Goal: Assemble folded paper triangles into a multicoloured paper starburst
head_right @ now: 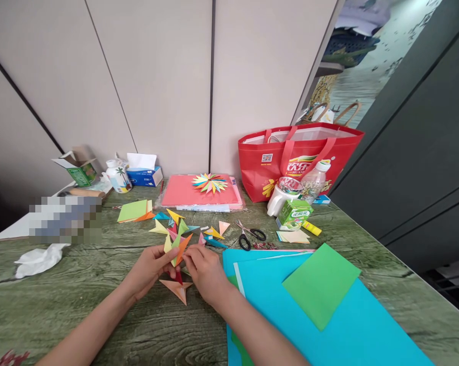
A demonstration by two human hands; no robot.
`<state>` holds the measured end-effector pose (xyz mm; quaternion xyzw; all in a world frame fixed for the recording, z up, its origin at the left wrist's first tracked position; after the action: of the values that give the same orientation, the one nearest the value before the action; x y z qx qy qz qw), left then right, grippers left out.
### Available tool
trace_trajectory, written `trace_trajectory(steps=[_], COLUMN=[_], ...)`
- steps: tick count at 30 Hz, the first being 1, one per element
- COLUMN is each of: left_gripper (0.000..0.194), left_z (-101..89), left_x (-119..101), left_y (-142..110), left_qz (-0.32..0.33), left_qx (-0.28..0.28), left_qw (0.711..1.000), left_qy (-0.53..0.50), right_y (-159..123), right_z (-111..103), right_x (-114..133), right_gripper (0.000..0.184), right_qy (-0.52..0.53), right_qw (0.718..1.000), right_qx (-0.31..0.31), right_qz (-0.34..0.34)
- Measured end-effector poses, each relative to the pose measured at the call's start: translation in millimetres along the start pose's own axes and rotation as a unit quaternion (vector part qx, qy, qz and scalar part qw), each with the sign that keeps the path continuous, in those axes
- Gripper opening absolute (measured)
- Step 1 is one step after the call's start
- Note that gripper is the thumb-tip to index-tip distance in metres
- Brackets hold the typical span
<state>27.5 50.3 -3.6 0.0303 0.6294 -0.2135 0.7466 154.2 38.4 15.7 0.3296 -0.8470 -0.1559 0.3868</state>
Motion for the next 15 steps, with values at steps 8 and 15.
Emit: trace_trajectory(steps=[8,15], left_gripper=[0.034,0.030], left_z=[-1.2,-2.0], left_x=[-2.1,1.4], left_y=[0.0,0.9], left_qz=[0.007,0.006], left_qx=[0.002,0.014], left_qw=[1.000,1.000], left_qy=[0.008,0.027], right_y=[0.9,1.2], right_z=[0.3,1.4], right_x=[-1.5,-3.6], right_gripper=[0.012,0.009], right_qy=[0.034,0.064], right_qw=[0.999,0.997], right_qx=[0.008,0.007], right_qz=[0.012,0.042])
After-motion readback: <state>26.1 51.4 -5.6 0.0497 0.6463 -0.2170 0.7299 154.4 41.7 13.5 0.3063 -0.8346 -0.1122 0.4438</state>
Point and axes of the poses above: each hand's wrist, its own y-axis towards the middle knuckle, its own z-axis out of the palm, x = y × z, the point moved 5 cm from there along y, towards the middle knuckle, and after that the axes turned 9 degrees about x, right-handed, at the moved point
